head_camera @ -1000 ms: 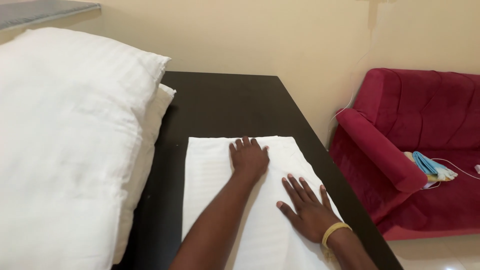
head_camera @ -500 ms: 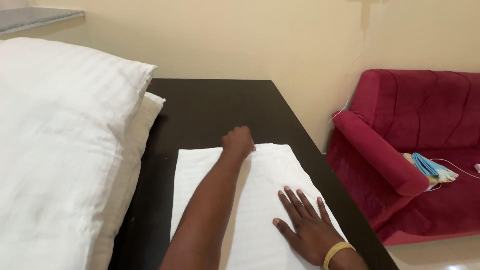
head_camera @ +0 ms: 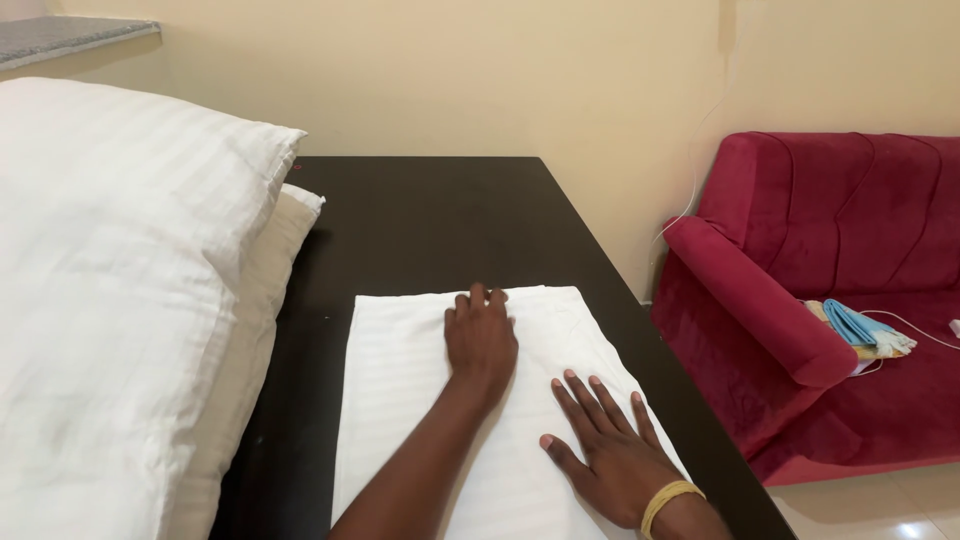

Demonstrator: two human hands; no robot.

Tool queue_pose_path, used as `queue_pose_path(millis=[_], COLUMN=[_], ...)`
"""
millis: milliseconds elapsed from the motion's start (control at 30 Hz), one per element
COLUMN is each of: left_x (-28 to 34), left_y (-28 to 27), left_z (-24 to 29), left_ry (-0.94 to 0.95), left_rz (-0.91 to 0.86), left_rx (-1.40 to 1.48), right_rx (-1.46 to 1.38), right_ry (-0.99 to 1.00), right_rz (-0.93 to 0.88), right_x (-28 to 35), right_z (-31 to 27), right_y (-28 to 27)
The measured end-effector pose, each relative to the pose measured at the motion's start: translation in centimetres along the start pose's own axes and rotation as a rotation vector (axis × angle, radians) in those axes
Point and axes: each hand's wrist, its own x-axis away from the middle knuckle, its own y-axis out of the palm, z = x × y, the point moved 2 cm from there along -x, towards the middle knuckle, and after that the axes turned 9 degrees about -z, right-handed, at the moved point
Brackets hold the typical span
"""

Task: The person folds a white pillowcase on a dark table, smoothing the fabric and aligning edges by hand. They then fold the pillowcase into a compact rectangle and place it beside a white pillow.

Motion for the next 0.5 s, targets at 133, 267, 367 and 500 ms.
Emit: queue_pose_path(millis=[133, 267, 367, 500], left_x=[3.6, 5.4, 6.3, 6.7], left_y=[-3.5, -5.6, -5.9, -5.3], left_z=[-1.2, -4.4, -5.9, -6.3], left_ry=[-0.182, -0.276, -0.25, -0.223], left_rz=[-0.248, -0.344, -0.376, -0.389], left_rx=[-0.12, -0.115, -0.136, -0.206], right_rx=[-0.021, -0.069, -0.174, -0.189], right_ry=[-0.001, 0.02, 0.06, 0.023], right_rz=[0.006, 0.027, 0.092, 0.089], right_x=[0.1, -0.1, -0.3, 0.3], right_z=[-0.1, 0.2, 0.6, 0.5], right_y=[0.0, -0.5, -0.9, -0.1])
